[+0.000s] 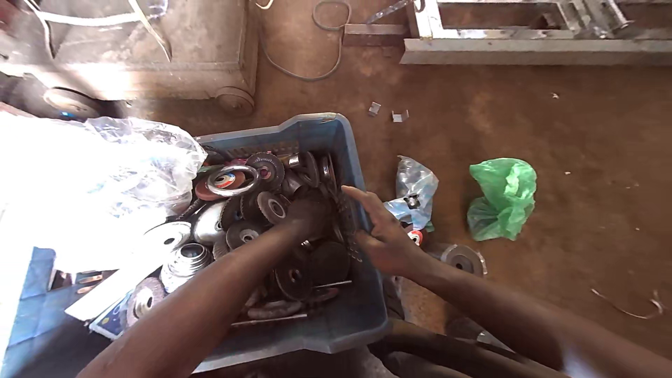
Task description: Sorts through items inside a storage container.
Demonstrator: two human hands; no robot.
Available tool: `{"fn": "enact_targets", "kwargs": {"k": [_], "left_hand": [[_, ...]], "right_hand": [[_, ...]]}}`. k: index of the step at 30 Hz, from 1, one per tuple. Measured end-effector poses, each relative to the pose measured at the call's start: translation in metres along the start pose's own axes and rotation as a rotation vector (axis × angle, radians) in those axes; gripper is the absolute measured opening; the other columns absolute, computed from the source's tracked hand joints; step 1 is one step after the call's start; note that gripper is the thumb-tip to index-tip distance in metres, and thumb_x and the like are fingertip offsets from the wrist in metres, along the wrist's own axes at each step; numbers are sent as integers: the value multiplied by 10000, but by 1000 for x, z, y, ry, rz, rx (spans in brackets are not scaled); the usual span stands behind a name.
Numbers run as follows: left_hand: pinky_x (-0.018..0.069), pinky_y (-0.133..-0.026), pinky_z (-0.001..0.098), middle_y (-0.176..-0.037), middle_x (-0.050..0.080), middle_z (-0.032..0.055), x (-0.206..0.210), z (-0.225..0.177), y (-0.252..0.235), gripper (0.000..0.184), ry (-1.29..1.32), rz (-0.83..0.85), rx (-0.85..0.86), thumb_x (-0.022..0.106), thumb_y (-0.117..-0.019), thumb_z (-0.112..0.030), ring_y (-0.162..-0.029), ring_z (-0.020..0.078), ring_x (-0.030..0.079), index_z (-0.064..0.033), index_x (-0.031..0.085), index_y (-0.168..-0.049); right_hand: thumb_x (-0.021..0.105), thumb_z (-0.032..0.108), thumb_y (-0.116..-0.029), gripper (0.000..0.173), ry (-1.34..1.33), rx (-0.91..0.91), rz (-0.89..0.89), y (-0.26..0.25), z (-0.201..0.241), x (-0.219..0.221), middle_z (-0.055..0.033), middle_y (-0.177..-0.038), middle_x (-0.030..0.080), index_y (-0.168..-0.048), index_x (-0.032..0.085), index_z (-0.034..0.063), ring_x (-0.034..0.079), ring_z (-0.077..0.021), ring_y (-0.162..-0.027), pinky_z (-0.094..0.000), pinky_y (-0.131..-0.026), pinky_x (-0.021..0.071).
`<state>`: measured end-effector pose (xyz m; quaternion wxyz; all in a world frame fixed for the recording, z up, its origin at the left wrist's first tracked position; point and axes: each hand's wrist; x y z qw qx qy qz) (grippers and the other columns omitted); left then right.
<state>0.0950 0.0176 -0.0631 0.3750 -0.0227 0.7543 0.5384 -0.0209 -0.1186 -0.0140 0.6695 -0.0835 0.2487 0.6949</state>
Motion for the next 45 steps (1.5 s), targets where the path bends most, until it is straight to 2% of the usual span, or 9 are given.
{"fn": "enact_targets", "kwargs": {"k": [10, 13, 21, 26, 30, 34, 38, 41, 45], "left_hand": [[497, -863, 675, -1016, 696, 200, -39, 18, 53, 550, -113, 225, 28, 709, -886, -575, -1015, 407, 660, -37, 722, -1004], [496, -920, 654, -1078, 698, 177, -35, 47, 71, 515, 1, 172, -66, 727, -896, -542, -1076, 382, 654, -64, 714, -1088], [525, -762, 599, -865, 689, 118, -33, 80, 85, 481, 150, 8, -249, 668, -904, -584, -896, 330, 678, -108, 699, -844], [533, -844, 600, -1084, 681, 198, -28, 73, 95, 565, -38, -259, -271, 770, -843, -451, -1052, 408, 667, -37, 631, -1202], [503, -936, 602, -1186, 649, 256, -9, 34, 80, 394, -121, -538, 101, 760, -856, -188, -1146, 454, 617, 18, 672, -1180], [274, -1213, 574, -1546, 489, 139, 9, 11, 13, 585, -153, -205, 405, 688, -953, -396, -1472, 349, 397, -80, 581, -1434], [265, -1195, 606, -1600, 442, 109, 18, 6, -29, 858, -228, -92, 308, 629, -887, -674, -1497, 342, 354, -133, 485, -1537], [277, -1186, 614, -1587, 462, 67, 5, 3, -15, 767, -276, -3, 292, 688, -868, -616, -1493, 328, 360, -166, 565, -1477], [391, -1081, 641, -1214, 696, 101, -7, 21, 33, 522, -388, 161, 331, 758, -775, -568, -1219, 367, 588, -176, 757, -1120]], "right_hand": [[600, 56, -869, 754, 2, 2, 24, 2, 1, -2, -70, -1457, 491, -1566, 427, 284, 542, -256, -1253, -489, -925, 540], [604, 48, -849, 768, 11, -14, 11, 1, 0, 0, -86, -1462, 488, -1564, 430, 269, 533, -282, -1258, -512, -922, 535], [598, 51, -848, 785, 23, -2, 12, 1, 1, 0, -77, -1464, 477, -1571, 417, 297, 539, -268, -1246, -508, -909, 534], [598, 69, -810, 794, 25, -6, 12, -1, -1, 0, -52, -1418, 504, -1552, 443, 304, 521, -239, -1267, -502, -950, 516], [591, 28, -821, 792, 26, -33, -5, -1, 3, 1, -52, -1467, 491, -1559, 434, 268, 517, -227, -1298, -483, -973, 520], [594, 25, -829, 774, 8, -34, -10, -1, 2, 2, -48, -1467, 497, -1553, 440, 248, 526, -207, -1295, -463, -985, 522], [594, 67, -821, 771, 8, -25, -5, -1, 0, 1, -30, -1440, 516, -1550, 445, 267, 537, -188, -1275, -454, -970, 531], [600, 64, -829, 777, 11, -12, 11, 0, 1, 0, -43, -1431, 513, -1559, 432, 271, 537, -201, -1265, -462, -959, 529], [616, 54, -838, 789, 1, 4, 22, 0, 1, -1, -62, -1425, 508, -1567, 425, 289, 535, -241, -1256, -488, -940, 530]]}}
Point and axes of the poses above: each hand's wrist, its own y-axis away from the middle knuckle, its own x-axis out of the palm, z = x × y
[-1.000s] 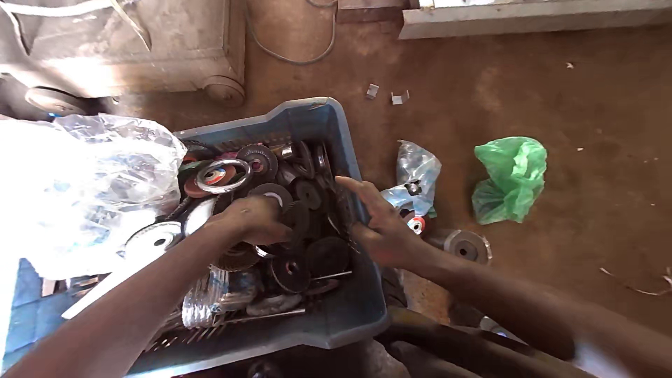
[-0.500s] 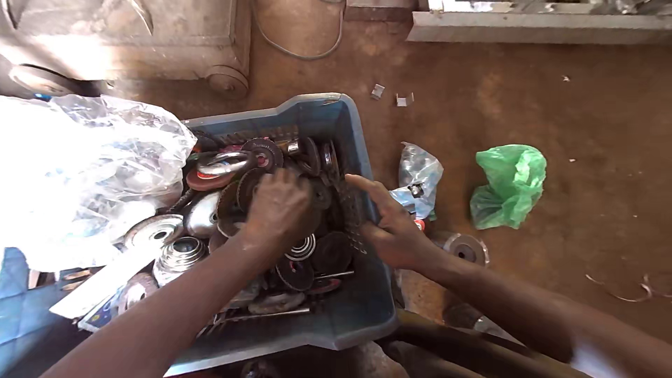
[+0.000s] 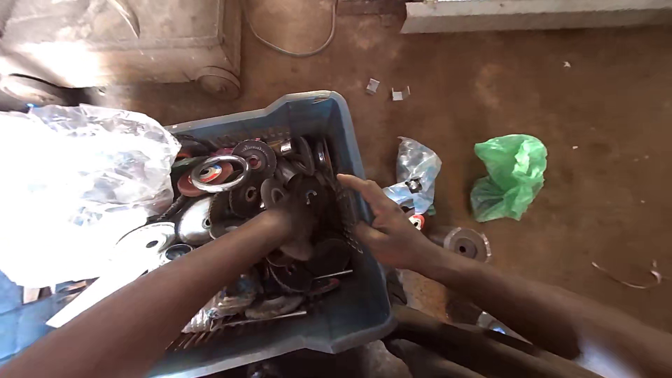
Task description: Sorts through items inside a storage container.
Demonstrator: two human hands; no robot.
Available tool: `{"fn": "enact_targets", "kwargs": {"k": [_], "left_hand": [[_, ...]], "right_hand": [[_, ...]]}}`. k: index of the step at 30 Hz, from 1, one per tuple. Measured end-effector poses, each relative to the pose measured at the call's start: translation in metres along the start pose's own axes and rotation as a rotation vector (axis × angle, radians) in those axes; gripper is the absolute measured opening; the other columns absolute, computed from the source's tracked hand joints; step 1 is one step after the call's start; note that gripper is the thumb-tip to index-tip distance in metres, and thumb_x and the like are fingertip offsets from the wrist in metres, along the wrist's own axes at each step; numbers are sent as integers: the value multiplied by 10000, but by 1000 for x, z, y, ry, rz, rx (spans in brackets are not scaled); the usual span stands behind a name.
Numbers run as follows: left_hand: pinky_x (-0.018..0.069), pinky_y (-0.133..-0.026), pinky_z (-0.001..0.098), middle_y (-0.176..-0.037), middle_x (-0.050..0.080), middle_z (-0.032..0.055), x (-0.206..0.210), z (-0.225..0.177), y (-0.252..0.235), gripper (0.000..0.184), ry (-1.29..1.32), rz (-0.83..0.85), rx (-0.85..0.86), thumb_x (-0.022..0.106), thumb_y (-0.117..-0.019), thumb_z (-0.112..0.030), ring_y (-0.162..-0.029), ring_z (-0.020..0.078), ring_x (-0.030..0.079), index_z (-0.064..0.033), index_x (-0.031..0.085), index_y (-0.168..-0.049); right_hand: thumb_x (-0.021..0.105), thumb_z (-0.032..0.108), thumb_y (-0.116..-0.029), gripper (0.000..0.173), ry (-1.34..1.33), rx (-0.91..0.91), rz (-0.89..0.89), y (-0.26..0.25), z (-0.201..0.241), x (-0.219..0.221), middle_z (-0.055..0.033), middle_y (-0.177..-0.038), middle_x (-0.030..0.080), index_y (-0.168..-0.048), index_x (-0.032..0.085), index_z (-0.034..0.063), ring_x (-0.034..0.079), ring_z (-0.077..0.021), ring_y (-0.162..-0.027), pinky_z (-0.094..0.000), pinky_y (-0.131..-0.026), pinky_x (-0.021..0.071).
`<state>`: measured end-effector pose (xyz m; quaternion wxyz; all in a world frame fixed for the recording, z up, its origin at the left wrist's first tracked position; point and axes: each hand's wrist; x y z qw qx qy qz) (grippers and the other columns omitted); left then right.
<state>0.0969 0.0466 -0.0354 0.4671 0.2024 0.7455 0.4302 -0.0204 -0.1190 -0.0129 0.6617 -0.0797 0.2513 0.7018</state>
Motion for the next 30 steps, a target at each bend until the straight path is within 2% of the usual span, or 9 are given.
{"fn": "enact_targets", "kwargs": {"k": [4, 8, 12, 14, 18, 20, 23, 27, 30], "left_hand": [[317, -1179, 548, -1223, 686, 61, 19, 5, 49, 544, -38, -1, 62, 701, -796, -573, -1260, 296, 571, -166, 735, -1155], [368, -1154, 522, -1095, 730, 94, 13, -1, 61, 587, 79, 25, -1, 361, -1063, -562, -1183, 288, 637, -115, 742, -1099], [528, -897, 617, -1150, 689, 176, -9, -19, 27, 364, 41, 63, -202, 709, -926, -237, -1102, 402, 653, -106, 663, -1263], [492, -944, 646, -1303, 636, 182, -1, -23, 3, 565, -11, 0, -196, 784, -848, -198, -1172, 437, 607, -138, 608, -1381], [305, -1163, 641, -1643, 385, 63, 25, -7, -33, 596, -62, 103, -63, 707, -937, -337, -1529, 375, 285, -264, 529, -1501], [203, -1230, 589, -1529, 535, 44, 21, -1, -19, 577, -69, 162, 21, 693, -895, -464, -1481, 315, 389, -256, 609, -1427], [325, -1178, 572, -1225, 699, 66, 17, 5, 26, 490, 42, 144, 64, 659, -869, -543, -1245, 298, 595, -253, 704, -1261], [147, -1281, 489, -1367, 653, 79, 26, 19, 70, 548, 163, 116, 40, 394, -1039, -535, -1389, 230, 521, -166, 666, -1339], [152, -1278, 505, -1307, 681, 91, 23, 15, 66, 486, 115, 150, -1, 323, -1108, -399, -1345, 241, 558, -129, 674, -1308]], "right_hand": [[619, 61, -840, 799, 14, 42, 34, -2, 1, -2, -81, -1404, 512, -1568, 419, 323, 544, -267, -1228, -501, -896, 543], [624, 46, -852, 805, 0, 61, 55, -1, 7, -4, -77, -1438, 497, -1568, 410, 346, 536, -279, -1251, -513, -903, 541], [623, 20, -854, 820, -3, 73, 58, -1, 8, -5, -74, -1444, 492, -1570, 404, 353, 532, -286, -1255, -528, -899, 539], [614, 22, -851, 821, 2, 68, 59, -2, 7, -5, -72, -1438, 494, -1572, 403, 353, 530, -282, -1255, -519, -906, 537], [617, 25, -847, 828, -2, 75, 68, -3, 6, -5, -70, -1432, 493, -1570, 401, 364, 537, -275, -1238, -510, -886, 544], [620, 37, -850, 819, -7, 67, 73, -3, 4, -5, -78, -1438, 489, -1570, 402, 362, 538, -278, -1243, -515, -880, 548], [635, 64, -850, 810, 1, 42, 70, -3, 2, -5, -83, -1442, 493, -1569, 404, 357, 530, -283, -1264, -522, -886, 548], [638, 42, -852, 812, 6, 46, 77, -3, 5, -6, -81, -1421, 503, -1565, 412, 358, 544, -279, -1240, -509, -870, 553], [642, 39, -858, 807, -2, 44, 67, -3, 5, -4, -80, -1425, 502, -1560, 418, 366, 546, -287, -1230, -522, -871, 549]]}}
Point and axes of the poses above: each hand's wrist, its own y-axis away from the middle knuckle, its own x-axis out of the palm, z = x × y
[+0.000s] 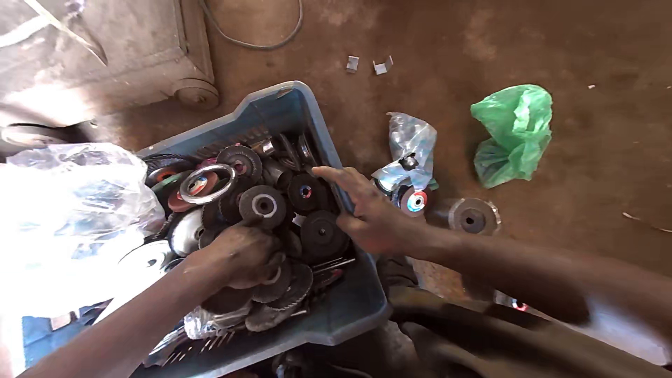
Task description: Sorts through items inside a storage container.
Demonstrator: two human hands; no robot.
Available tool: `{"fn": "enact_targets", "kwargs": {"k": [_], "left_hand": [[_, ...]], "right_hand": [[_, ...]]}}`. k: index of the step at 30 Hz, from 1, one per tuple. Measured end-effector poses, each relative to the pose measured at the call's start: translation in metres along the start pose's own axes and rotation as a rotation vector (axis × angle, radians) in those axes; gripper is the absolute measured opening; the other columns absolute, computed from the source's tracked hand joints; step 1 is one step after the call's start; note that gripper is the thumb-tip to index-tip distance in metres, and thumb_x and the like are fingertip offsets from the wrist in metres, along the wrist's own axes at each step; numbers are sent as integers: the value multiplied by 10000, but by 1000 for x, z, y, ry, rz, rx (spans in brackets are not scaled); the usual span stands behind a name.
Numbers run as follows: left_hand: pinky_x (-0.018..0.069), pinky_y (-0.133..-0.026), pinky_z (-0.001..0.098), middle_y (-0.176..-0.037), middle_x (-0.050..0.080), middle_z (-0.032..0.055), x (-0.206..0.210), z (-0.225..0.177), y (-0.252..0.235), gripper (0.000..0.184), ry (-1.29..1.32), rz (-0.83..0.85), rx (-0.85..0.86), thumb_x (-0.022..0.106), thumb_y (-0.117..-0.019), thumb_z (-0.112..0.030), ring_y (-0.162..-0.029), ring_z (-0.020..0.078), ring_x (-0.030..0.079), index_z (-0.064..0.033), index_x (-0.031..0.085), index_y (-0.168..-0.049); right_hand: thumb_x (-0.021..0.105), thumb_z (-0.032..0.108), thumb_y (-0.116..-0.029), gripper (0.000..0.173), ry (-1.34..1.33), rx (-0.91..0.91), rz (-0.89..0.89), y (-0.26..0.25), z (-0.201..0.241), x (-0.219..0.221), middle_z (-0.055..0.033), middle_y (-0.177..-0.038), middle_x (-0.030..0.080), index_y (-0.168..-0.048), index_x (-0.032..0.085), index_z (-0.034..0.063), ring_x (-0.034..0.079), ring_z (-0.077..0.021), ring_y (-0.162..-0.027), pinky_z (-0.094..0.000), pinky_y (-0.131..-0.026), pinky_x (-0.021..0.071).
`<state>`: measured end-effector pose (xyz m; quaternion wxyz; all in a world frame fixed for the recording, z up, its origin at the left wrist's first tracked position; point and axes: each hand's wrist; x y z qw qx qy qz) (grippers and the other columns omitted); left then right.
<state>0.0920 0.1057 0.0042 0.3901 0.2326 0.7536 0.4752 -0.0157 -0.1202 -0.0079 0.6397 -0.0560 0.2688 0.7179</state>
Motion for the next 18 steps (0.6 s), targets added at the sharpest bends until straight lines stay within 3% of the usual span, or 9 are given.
{"fn": "enact_targets", "kwargs": {"k": [2, 4, 6, 8, 11, 14, 15, 16, 18], "left_hand": [[323, -1179, 529, -1158, 704, 108, -9, -8, -14, 342, -20, -7, -53, 463, -1068, -315, -1189, 289, 622, -107, 722, -1150], [480, -976, 604, -1080, 704, 146, -16, -18, -32, 270, -13, -37, -121, 604, -984, -310, -1078, 358, 654, -80, 723, -1059], [450, -1031, 612, -1225, 678, 151, -20, -27, -52, 412, -26, -67, -168, 697, -914, -340, -1145, 368, 632, -93, 685, -1243], [343, -1146, 576, -1453, 579, 135, -17, -31, -69, 756, -104, -93, -151, 742, -856, -429, -1262, 340, 585, -128, 513, -1510], [282, -1193, 596, -1571, 467, 138, -12, -33, -85, 1023, -87, -179, -137, 809, -760, -496, -1385, 344, 497, -123, 364, -1602], [243, -1201, 629, -1715, 218, 103, -9, -28, -90, 1211, -15, -241, -111, 850, -738, -474, -1561, 326, 241, -113, 158, -1664], [228, -1214, 623, -1726, 190, 92, -10, -27, -90, 1211, 6, -224, -100, 848, -753, -449, -1583, 316, 188, -115, 129, -1668], [221, -1227, 608, -1710, 245, 79, -10, -25, -90, 1143, 27, -208, -79, 833, -767, -418, -1580, 309, 198, -130, 184, -1662], [276, -1207, 599, -1563, 486, 82, -12, -23, -81, 906, 98, -179, -21, 797, -801, -342, -1486, 309, 384, -170, 387, -1590]], "right_hand": [[631, 32, -857, 818, 3, 4, 4, -1, 0, -1, -75, -1445, 492, -1566, 405, 372, 544, -285, -1239, -524, -878, 548], [625, 32, -849, 823, 5, 11, 1, 0, -1, 0, -69, -1451, 490, -1564, 407, 378, 541, -283, -1246, -531, -874, 548], [628, 43, -843, 825, 15, 12, -1, -1, -1, 0, -71, -1426, 499, -1564, 407, 379, 542, -285, -1231, -534, -865, 547], [630, 45, -849, 825, 19, 15, 5, -1, -1, 0, -76, -1424, 498, -1568, 398, 376, 537, -289, -1239, -540, -877, 542], [625, 49, -841, 827, 24, -3, -14, -1, -3, 1, -74, -1429, 502, -1567, 402, 375, 543, -285, -1232, -537, -867, 544], [623, 33, -836, 838, 17, 14, -1, -1, -2, 0, -76, -1421, 504, -1568, 401, 375, 534, -293, -1243, -553, -875, 535], [626, 32, -837, 840, 20, 16, -1, -1, -2, 0, -74, -1420, 504, -1567, 400, 379, 536, -291, -1244, -554, -870, 540], [626, 35, -834, 842, 21, 14, -2, -1, -2, 0, -74, -1416, 505, -1567, 399, 382, 536, -289, -1244, -550, -869, 542], [634, 42, -844, 831, 17, 23, 5, 0, -1, -1, -69, -1413, 502, -1564, 400, 385, 535, -281, -1243, -538, -872, 543]]}}
Point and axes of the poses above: each hand's wrist, its own y-axis away from the middle knuckle, its own x-axis out of the palm, z = x × y
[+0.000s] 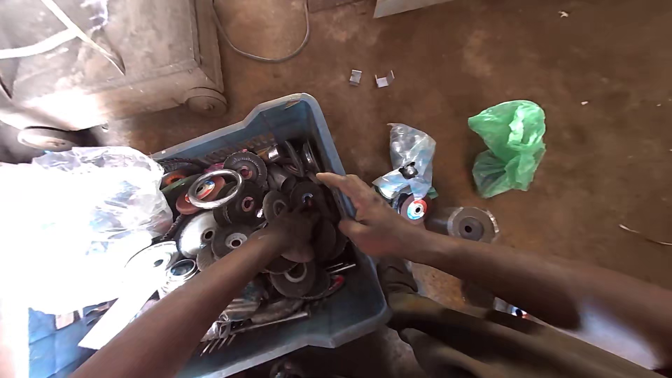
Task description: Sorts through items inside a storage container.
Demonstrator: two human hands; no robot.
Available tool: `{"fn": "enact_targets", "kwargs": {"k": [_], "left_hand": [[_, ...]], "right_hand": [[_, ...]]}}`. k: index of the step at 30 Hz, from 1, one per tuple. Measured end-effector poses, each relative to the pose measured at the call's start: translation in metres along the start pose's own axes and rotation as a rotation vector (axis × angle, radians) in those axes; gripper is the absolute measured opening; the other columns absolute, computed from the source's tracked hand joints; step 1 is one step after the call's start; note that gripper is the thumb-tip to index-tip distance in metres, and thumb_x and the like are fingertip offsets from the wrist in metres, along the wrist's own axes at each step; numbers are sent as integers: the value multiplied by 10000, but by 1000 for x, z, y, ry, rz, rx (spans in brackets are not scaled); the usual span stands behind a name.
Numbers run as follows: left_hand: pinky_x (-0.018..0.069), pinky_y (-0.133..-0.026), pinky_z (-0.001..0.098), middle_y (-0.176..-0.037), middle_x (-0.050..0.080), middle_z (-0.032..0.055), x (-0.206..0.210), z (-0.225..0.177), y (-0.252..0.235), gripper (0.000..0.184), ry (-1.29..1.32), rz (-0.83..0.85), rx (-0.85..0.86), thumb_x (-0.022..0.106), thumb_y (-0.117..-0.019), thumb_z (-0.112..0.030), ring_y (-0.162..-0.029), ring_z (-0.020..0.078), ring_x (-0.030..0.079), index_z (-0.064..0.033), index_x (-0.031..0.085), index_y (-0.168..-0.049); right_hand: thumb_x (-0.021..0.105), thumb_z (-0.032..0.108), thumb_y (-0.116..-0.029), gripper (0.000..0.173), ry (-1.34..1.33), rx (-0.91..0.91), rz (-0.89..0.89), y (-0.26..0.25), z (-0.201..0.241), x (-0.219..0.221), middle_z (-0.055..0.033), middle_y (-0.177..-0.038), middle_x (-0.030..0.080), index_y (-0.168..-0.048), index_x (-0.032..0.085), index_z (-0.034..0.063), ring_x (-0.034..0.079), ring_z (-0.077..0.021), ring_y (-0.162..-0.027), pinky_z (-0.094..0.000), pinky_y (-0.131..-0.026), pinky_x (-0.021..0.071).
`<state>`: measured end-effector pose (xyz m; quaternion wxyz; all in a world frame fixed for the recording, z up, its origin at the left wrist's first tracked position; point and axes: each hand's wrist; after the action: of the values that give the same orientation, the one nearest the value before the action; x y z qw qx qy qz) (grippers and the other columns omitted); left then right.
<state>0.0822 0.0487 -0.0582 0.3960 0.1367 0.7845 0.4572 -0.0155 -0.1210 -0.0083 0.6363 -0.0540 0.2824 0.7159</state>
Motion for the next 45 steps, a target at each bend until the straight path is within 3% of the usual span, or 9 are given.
{"fn": "enact_targets", "kwargs": {"k": [3, 8, 12, 16, 26, 33, 39, 42, 45], "left_hand": [[500, -950, 593, -1116, 700, 101, -7, 8, 31, 255, 241, 78, 115, 658, -950, -268, -1072, 293, 656, -152, 703, -1173], [520, -876, 545, -897, 697, 83, 7, 12, 50, 563, 276, -1, 54, 339, -1108, -487, -919, 258, 675, -98, 727, -984], [543, -890, 601, -1038, 717, 168, 5, -22, 18, 301, 105, -118, -126, 541, -1049, -325, -1028, 380, 692, -108, 670, -1213], [531, -927, 611, -1222, 676, 222, -12, -47, -3, 271, 26, -76, -232, 637, -1000, -190, -1160, 419, 647, -10, 690, -1196], [334, -1214, 425, -1493, 538, 161, -5, -30, -33, 424, 11, -78, 2, 624, -1006, -154, -1426, 302, 468, -10, 581, -1402], [499, -948, 626, -1182, 676, 244, -19, -18, -20, 262, -214, 90, -127, 599, -1014, -192, -1150, 437, 632, 26, 699, -1118], [432, -1085, 581, -1281, 652, 231, -21, -22, -27, 329, -73, -158, -83, 561, -1033, -213, -1262, 402, 583, 23, 666, -1237], [512, -963, 571, -1127, 715, 201, -8, -20, -36, 331, -67, -440, -7, 587, -1017, -304, -1104, 374, 670, -17, 725, -1107], [415, -1098, 611, -1344, 624, 240, -5, -14, -27, 366, -156, -258, 53, 495, -1074, -196, -1290, 419, 571, 6, 598, -1362]], "right_hand": [[660, 72, -860, 808, -12, -15, 0, 0, -1, -1, -78, -1418, 504, -1564, 406, 377, 549, -282, -1228, -534, -877, 545], [669, 73, -865, 800, -18, -5, 8, 0, 3, -1, -92, -1423, 500, -1560, 414, 375, 553, -293, -1226, -537, -863, 551], [639, 34, -848, 807, 2, -21, -9, 0, 2, 0, -91, -1399, 512, -1560, 421, 347, 551, -292, -1219, -533, -844, 548], [627, 22, -857, 816, -4, -12, 5, 0, 4, -1, -85, -1394, 511, -1568, 406, 358, 535, -289, -1245, -531, -876, 542], [629, 36, -877, 807, 29, 17, 0, 0, 7, -3, -67, -1396, 517, -1572, 394, 372, 550, -272, -1221, -505, -883, 543], [631, 46, -864, 821, 3, 20, 10, 1, 5, -3, -79, -1416, 502, -1571, 389, 384, 538, -286, -1245, -533, -889, 537], [624, 63, -860, 819, -25, 37, 29, 0, 3, -3, -76, -1444, 489, -1567, 388, 402, 525, -293, -1284, -555, -910, 539], [627, 54, -879, 808, -37, 39, 36, 1, 5, -5, -89, -1453, 481, -1570, 384, 397, 530, -296, -1271, -538, -911, 539], [622, 56, -879, 806, -35, 36, 38, 1, 5, -5, -88, -1453, 481, -1568, 384, 400, 533, -294, -1271, -542, -900, 543]]}}
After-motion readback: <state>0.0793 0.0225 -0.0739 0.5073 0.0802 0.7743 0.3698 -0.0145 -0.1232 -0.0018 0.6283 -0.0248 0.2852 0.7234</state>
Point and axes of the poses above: each hand's wrist, its own y-axis away from the middle knuckle, its own x-axis out of the palm, z = x × y
